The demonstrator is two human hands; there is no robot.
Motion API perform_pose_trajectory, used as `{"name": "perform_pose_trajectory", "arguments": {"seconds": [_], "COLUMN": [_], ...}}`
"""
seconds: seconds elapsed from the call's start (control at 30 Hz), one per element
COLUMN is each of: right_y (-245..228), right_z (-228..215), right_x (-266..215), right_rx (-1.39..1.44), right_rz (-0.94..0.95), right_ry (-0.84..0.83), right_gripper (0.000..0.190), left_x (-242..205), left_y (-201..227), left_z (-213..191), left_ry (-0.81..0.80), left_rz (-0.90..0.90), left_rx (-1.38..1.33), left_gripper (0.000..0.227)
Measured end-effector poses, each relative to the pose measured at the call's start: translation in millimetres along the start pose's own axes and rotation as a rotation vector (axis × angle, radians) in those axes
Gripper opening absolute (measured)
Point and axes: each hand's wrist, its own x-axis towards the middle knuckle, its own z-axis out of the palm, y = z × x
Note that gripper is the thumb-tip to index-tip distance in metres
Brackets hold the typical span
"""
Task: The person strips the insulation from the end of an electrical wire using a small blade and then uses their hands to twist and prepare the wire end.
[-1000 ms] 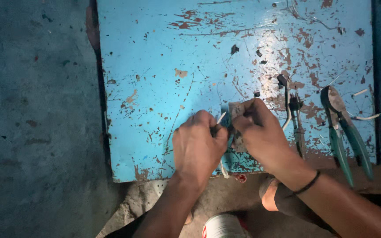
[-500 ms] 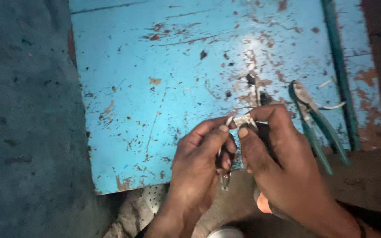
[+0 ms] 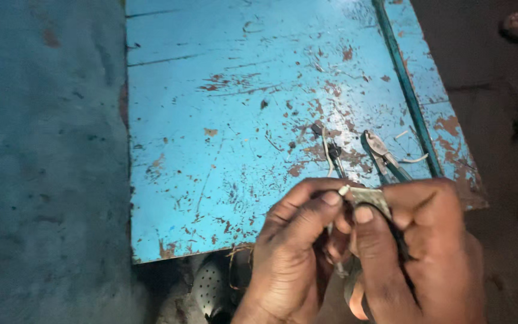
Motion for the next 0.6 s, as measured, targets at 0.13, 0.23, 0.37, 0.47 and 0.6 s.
{"name": "perform_pose_trajectory", "arguments": {"seconds": [0.13, 0.23, 0.37, 0.47, 0.6], "right_y": [1, 1, 1, -3, -6], "right_z": [-5, -6, -9, -7, 0], "right_x": [-6, -16, -25, -34, -43], "right_rx": [-0.01, 0.026, -0.014, -0.024, 0.014], "right_rz": [-0.072, -0.061, -0.026, -0.03, -0.088], "right_ry": [-0.008, 0.012, 0.003, 0.025, 0.093], "right_gripper": [0.014, 0.013, 0.015, 0.016, 0.019], "left_x": [-10, -17, -25, -33, -42], "left_y": [-4, -11, -17, -15, -12], "left_z": [2, -1, -9, -10, -8], "left_ry": [-0.015, -0.053, -0.113, -0.122, -0.14], "left_rz": [-0.013, 0.001, 0.055, 0.06, 0.049], "left_rx": [-0.022, -0.017, 0.004, 0.024, 0.009], "left_gripper": [0.017, 0.017, 0.018, 0.018, 0.017]}}
